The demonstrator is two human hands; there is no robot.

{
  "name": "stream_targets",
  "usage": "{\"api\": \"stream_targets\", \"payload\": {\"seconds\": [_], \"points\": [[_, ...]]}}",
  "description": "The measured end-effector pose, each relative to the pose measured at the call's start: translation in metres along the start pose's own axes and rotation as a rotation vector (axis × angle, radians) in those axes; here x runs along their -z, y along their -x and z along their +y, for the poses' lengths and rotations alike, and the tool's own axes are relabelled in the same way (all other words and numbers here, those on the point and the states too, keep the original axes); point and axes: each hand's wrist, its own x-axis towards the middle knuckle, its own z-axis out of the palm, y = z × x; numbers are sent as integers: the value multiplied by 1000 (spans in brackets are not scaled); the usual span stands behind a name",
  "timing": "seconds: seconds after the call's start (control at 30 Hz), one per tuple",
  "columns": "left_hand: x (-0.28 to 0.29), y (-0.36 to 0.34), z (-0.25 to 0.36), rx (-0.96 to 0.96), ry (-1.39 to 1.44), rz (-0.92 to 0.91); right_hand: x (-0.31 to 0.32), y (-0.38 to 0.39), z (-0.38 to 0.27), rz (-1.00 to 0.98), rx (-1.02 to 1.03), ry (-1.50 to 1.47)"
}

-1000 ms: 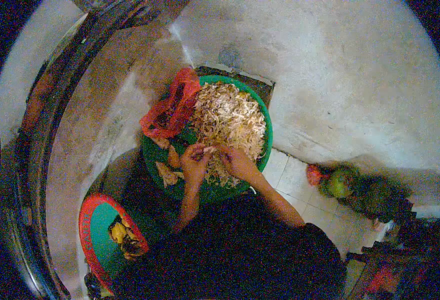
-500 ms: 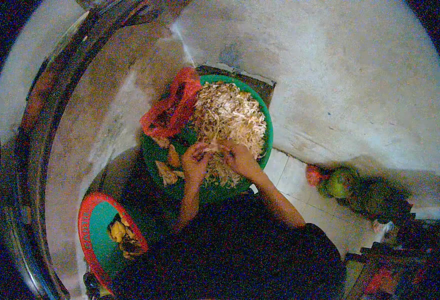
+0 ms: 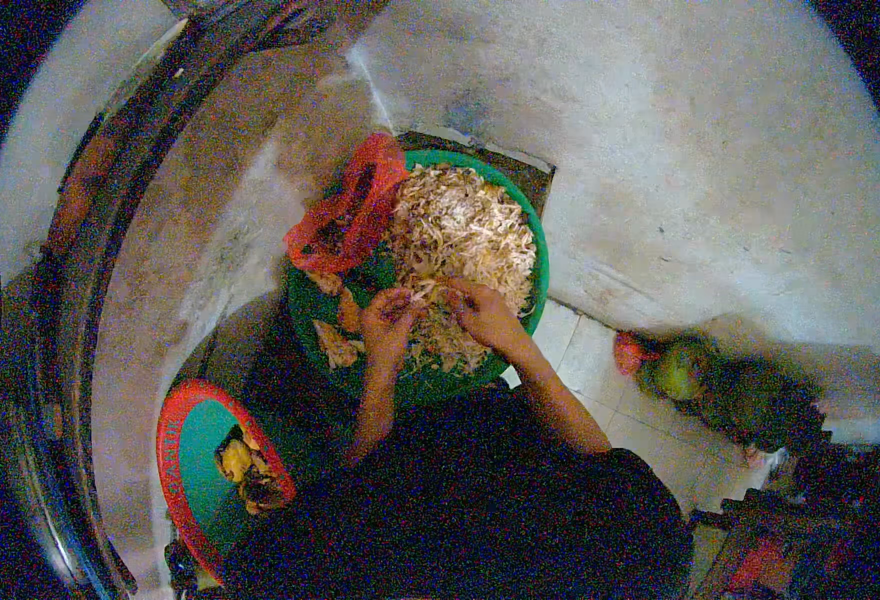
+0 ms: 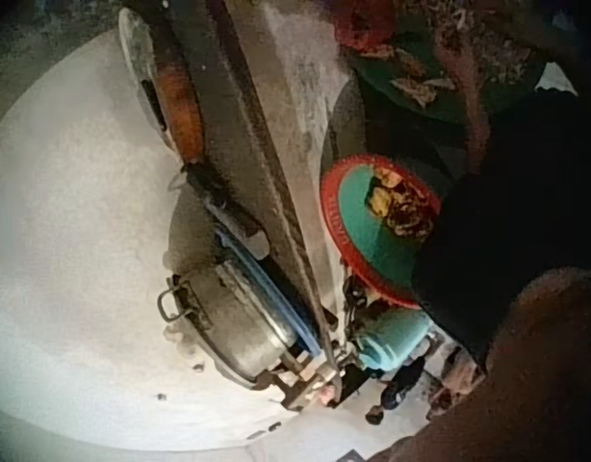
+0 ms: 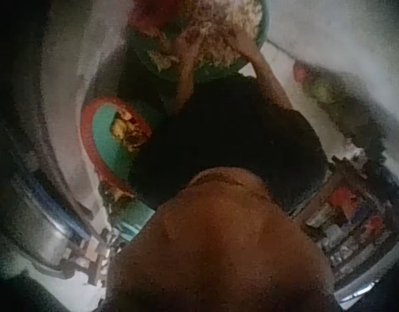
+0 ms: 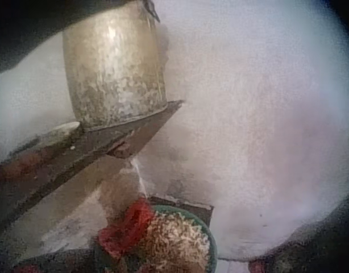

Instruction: Shredding cooked chicken by hand into a green bowl.

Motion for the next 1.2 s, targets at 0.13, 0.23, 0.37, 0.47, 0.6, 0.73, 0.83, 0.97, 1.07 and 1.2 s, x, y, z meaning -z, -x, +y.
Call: {"api": "stream_targets", "payload": {"seconds": [0.13,0.23,0.37,0.47,0.6,0.73,0.83,0.97,1.07,1.2], "points": [[-1,-1,-1,77,-41,7,-4,0,3,163,472,130],[-1,1,-3,-26,-150,-3,-4,14,-19,-114,139,-38],[-2,1,0,16,-143,-8,-3,0,-2,-56,88,-167],[-5,0,-7,-112,-204,-2,0,4,-19,-121,-184,-427],[-12,2,3,-83,-360,20,-3,12,-30,-244,-302,-614],[-5,1,-4,-106,-312,27,-6,16,-31,-220,-297,-540],[-4,1,7,-23,-167,-9,-6,16,-25,-228,-224,-481],[-6,1,6,112,-72,-16,-20,-4,29,74,260,-82],[1,-2,-11,125,-2,17,-9,2,4,97,110,-136],[-1,-1,-6,59,-48,-53,-10,11,3,-122,57,-166]]}}
